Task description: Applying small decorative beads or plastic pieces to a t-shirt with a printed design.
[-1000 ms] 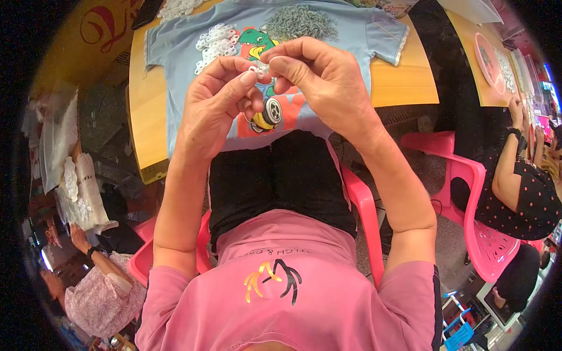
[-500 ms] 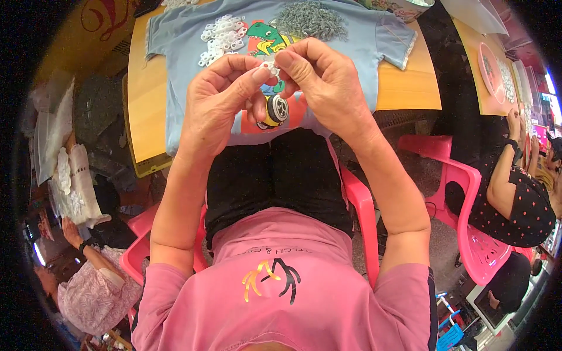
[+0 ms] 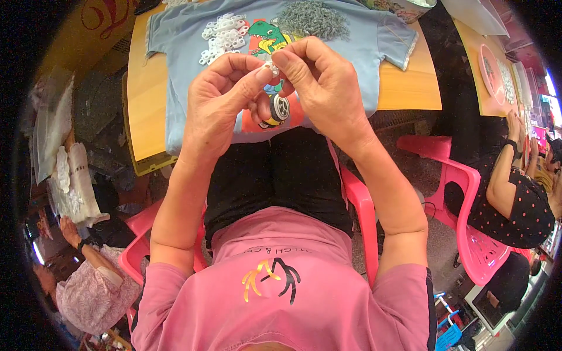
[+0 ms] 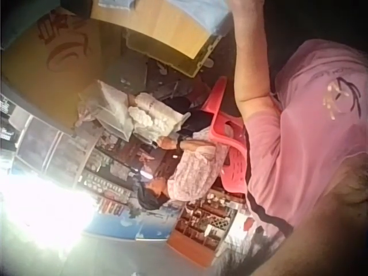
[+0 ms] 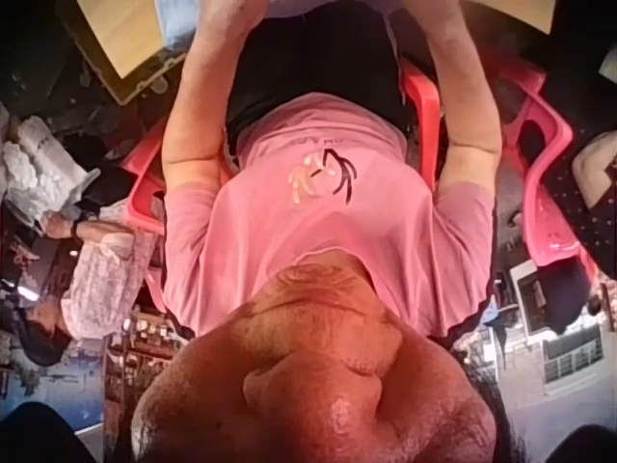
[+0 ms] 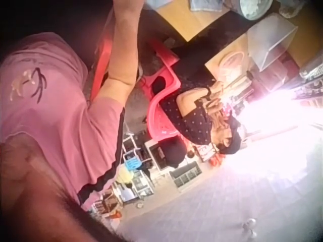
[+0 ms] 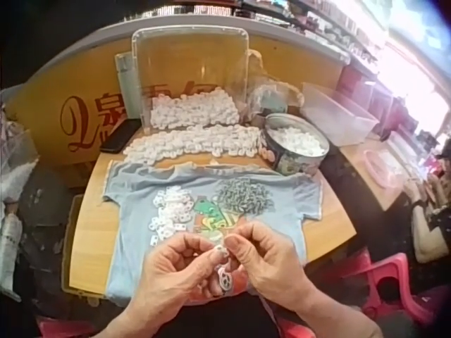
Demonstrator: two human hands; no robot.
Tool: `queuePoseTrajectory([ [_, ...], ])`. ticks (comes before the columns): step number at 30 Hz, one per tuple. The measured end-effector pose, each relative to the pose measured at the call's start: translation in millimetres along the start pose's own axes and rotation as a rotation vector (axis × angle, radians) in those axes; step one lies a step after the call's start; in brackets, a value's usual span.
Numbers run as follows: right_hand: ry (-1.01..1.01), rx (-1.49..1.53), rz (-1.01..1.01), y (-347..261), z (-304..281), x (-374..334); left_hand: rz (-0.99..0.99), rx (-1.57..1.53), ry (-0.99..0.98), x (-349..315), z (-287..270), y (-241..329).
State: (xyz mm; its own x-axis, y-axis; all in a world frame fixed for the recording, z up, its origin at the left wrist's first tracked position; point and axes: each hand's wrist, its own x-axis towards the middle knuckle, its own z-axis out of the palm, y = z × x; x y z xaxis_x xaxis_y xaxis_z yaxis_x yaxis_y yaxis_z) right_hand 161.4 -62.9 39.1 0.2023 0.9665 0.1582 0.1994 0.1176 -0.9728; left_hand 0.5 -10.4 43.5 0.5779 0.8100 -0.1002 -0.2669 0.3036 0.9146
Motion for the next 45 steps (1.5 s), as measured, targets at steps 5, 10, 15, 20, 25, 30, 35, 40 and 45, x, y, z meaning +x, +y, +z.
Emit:
queuePoseTrajectory([
  [5, 0.109, -0.175, -0.112, 0, 6, 0, 0.042, 0.069, 0.031, 0, 2, -5],
  [10, 0.064, -0.138, -0.049, -6, 8, -1, 0.062, -0.005, 0.028, 0, 0, -8],
  [15, 0.067, 0.076, 0.055, -13, 9, 0, 0.050, -0.032, 0.032, 0, 0, -6],
  [20, 0.054, 0.084, 0.073, -12, 7, 0, 0.046, -0.027, 0.023, 0, 0, -5],
  [25, 0.037, 0.048, 0.035, -10, 7, 0, 0.043, -0.006, 0.016, 0, 0, -4],
  [30, 0.062, -0.043, -0.002, -14, 9, 0, 0.062, 0.013, 0.024, 0, 0, -5],
  [35, 0.090, -0.149, -0.109, -5, 10, 1, 0.107, 0.054, 0.048, -1, 3, -8],
  [40, 0.207, -0.132, -0.202, 4, 20, -1, 0.182, 0.030, 0.099, -2, 8, -14],
  [45, 0.258, -0.193, -0.190, 10, 24, -4, 0.212, -0.012, 0.133, -2, 11, -20],
])
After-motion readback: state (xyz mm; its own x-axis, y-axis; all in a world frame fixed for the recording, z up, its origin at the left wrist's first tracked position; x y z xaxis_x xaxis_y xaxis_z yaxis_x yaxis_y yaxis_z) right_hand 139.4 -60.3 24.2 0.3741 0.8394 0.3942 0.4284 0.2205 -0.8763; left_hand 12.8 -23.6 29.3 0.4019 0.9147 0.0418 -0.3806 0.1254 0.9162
